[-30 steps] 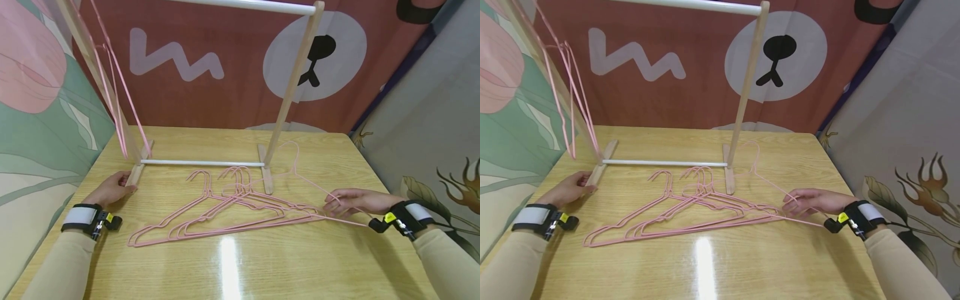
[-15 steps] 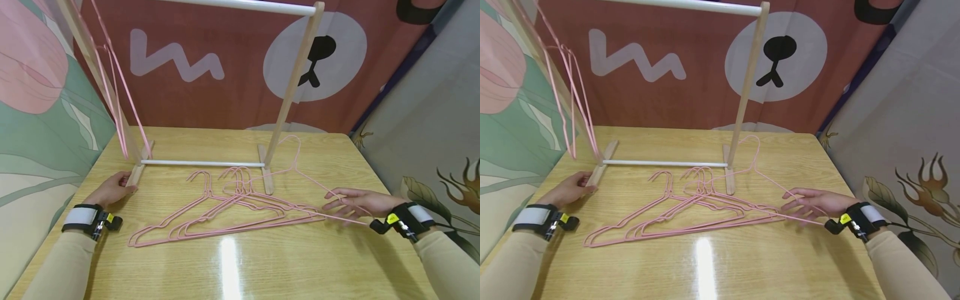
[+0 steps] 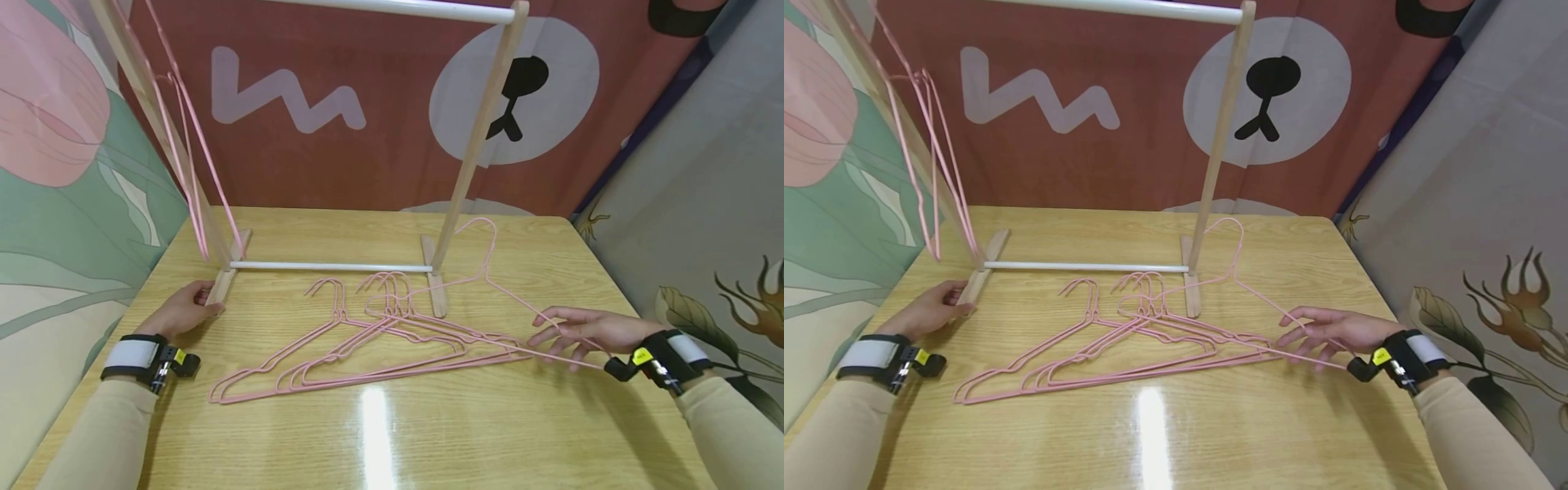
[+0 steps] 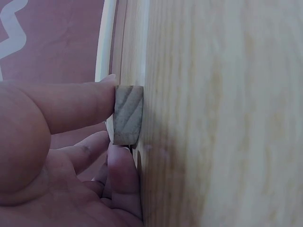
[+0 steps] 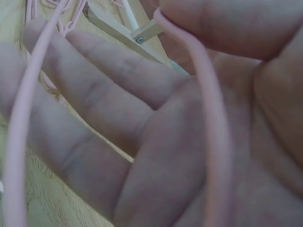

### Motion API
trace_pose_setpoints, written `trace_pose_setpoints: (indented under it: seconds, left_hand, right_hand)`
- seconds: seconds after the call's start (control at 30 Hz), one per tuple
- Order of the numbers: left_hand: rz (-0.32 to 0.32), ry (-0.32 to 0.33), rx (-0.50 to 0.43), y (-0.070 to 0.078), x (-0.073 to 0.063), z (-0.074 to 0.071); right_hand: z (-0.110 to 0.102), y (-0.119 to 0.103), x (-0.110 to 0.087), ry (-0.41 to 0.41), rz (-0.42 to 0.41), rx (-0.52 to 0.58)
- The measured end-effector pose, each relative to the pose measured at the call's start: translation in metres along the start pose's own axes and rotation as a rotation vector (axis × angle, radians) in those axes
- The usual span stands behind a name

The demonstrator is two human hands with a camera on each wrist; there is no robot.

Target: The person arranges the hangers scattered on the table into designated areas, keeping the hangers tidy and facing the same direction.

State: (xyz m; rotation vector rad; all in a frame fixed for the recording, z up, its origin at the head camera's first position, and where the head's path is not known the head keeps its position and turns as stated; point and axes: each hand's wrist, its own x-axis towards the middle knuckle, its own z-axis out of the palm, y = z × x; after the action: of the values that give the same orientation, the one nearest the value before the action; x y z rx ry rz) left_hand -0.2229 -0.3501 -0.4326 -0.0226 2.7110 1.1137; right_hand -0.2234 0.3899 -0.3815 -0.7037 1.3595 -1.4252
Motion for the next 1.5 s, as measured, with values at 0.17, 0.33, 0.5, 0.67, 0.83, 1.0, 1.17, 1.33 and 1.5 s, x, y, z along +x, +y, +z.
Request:
trace_pose_setpoints:
  seconds: [0.17,0.33,0.5,0.67,0.83,1.0,1.17,1.33,1.5]
  left_hand:
    - [0.000,0.001,-0.001,0.0004,0.0001,-0.0001]
    - [-0.007,-0.003,-0.005,0.0013,-0.0003,-0.0003]
    - [-0.014,-0.003,-0.004,0.0010,-0.0007,0.0002]
    - [-0.015,0.007,0.000,0.0010,-0.0003,0.0012]
    - [-0.022,0.006,-0.006,0.0013,-0.0006,0.0018]
    - [-0.027,0.003,-0.008,0.0013,-0.0002,0.0015]
    - [-0.028,-0.001,-0.009,0.0013,0.0001,0.0009]
    - [-0.039,-0.002,-0.007,0.0013,0.0001,0.0005]
    - [-0.037,-0.001,-0.005,0.0017,-0.0002,0.0007]
  right_hand:
    - [0.0007,-0.0028,-0.0001,0.014,0.029,-0.013]
    - [0.0015,-0.0048,-0.0011,0.028,0.056,-0.047]
    - [0.0021,-0.0045,-0.0011,0.035,0.070,-0.071]
    - [0.0023,-0.0035,-0.0011,-0.002,0.061,-0.096]
    - [0.0010,-0.0014,-0.0019,-0.034,0.069,-0.097]
    - [-0.0015,-0.0007,-0.0004,-0.089,0.052,-0.061]
    - [-0.0025,-0.0053,0.0016,-0.121,0.127,-0.053]
    - [-0.0022,-0.0076,0.0024,-0.130,0.120,-0.052]
    - [-0.0014,-0.0097,0.0033,-0.129,0.085,-0.082]
